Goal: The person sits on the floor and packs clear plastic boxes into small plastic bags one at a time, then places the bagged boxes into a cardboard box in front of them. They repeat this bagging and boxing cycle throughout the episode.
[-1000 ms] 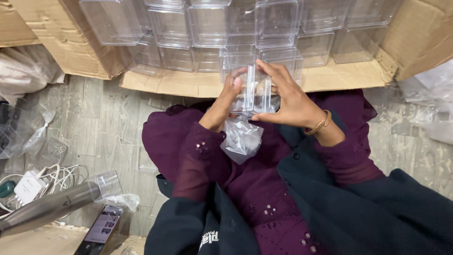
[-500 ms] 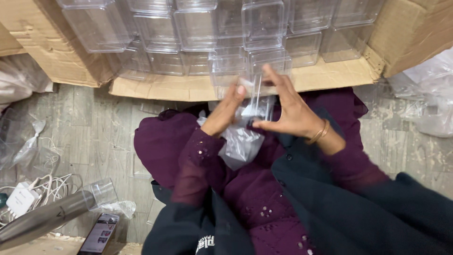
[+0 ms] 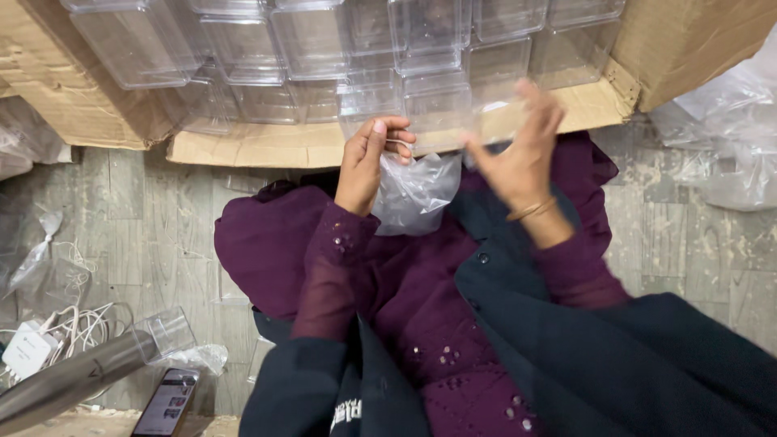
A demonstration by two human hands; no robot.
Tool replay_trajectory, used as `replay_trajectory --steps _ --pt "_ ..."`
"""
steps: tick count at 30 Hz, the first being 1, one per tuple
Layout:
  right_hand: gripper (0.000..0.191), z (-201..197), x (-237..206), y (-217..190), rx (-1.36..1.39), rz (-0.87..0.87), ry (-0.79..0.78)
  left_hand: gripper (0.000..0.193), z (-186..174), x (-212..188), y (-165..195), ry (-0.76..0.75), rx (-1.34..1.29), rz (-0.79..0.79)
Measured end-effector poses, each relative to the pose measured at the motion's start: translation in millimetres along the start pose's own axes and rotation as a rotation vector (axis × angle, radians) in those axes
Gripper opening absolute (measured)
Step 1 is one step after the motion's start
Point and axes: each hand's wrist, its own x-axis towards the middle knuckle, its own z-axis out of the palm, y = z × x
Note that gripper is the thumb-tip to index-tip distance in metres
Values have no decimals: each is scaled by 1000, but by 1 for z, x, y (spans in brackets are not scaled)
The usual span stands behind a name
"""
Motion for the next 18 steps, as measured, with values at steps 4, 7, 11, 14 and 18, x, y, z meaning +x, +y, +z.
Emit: replay_trajectory --steps 4,7,11,14,18 --pt "99 -10 56 19 152 -87 111 42 -1 11 4 -12 -45 -3" --pt "108 30 102 3 25 -184 169 43 1 23 10 -25 -9 20" --pt "103 68 121 -32 -181 -11 -72 44 3 30 19 -16 43 33" --pt "87 45 119 -40 -96 -205 101 45 3 34 24 9 72 55" --pt "56 -8 96 -40 397 -152 -157 44 11 47 23 0 53 65"
